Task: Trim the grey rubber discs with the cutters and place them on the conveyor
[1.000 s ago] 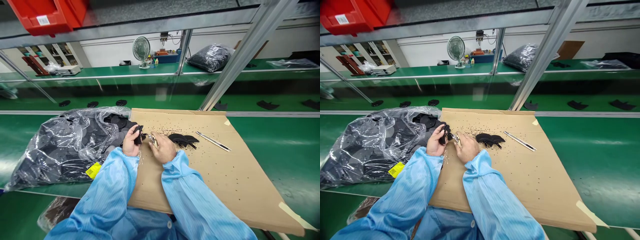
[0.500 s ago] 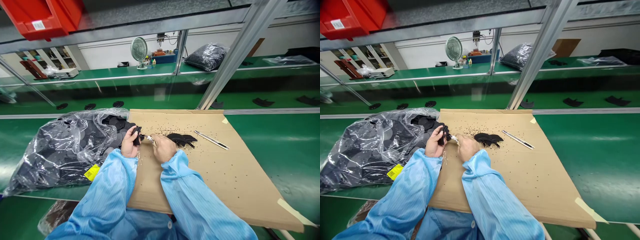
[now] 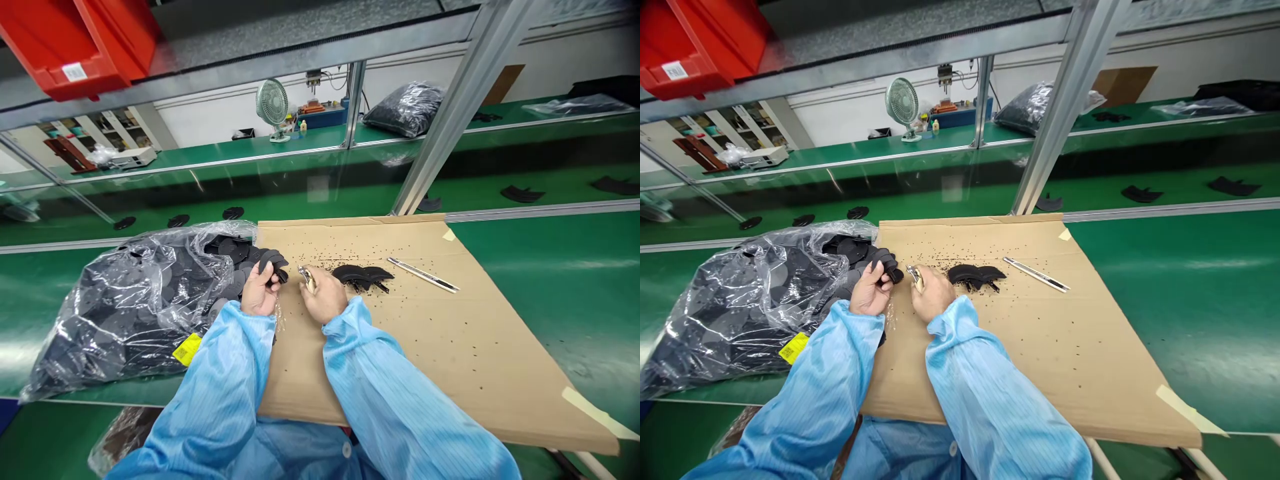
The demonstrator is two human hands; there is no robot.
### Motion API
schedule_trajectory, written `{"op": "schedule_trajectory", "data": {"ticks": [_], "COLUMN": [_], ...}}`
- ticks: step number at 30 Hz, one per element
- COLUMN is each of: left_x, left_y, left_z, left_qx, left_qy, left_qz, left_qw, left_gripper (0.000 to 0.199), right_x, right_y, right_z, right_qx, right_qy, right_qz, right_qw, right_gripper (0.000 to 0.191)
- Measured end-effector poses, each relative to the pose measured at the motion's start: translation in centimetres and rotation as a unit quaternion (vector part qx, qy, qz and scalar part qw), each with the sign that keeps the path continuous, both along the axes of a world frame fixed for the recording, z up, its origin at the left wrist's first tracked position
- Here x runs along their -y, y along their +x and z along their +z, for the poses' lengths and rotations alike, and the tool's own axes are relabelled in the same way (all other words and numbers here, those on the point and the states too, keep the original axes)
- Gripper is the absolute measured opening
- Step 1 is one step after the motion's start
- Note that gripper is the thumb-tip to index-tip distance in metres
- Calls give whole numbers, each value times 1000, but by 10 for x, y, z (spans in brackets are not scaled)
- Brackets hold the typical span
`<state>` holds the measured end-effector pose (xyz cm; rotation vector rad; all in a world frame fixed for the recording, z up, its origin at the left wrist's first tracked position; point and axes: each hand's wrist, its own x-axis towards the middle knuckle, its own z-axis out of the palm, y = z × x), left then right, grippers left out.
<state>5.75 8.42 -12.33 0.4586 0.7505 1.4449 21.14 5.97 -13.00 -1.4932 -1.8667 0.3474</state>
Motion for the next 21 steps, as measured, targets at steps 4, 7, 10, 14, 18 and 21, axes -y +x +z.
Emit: {"op": "schedule_trajectory", "data": {"ticks": [4, 7, 10, 14, 18, 21], "left_x": [-2, -2, -2, -1, 0, 2], "left_y": [0, 1, 2, 0, -2, -3], "left_z": [-3, -3, 0, 4, 6, 6], "left_qx": [41, 46, 36, 42, 59, 37], "left_qy": [-14, -25, -50, -61, -84, -71], "left_qz": [2, -5, -9, -21, -60, -84], "left_qw": [999, 999, 998, 997, 993, 993], "left_gripper": [27, 21, 15, 17, 8, 7], "right_x": [1, 2, 2, 4, 7, 7], "right_y": [-3, -4, -5, -5, -7, -7], "right_z": [-2, -3, -2, 1, 4, 4], "right_qx": [15, 12, -1, 6, 57, 89], "right_qy": [0, 3, 19, 15, -25, -38], "right_qz": [29, 46, 50, 49, 70, 93], "right_qw": [999, 999, 999, 999, 996, 991], "right_gripper": [32, 35, 34, 36, 38, 36]}}
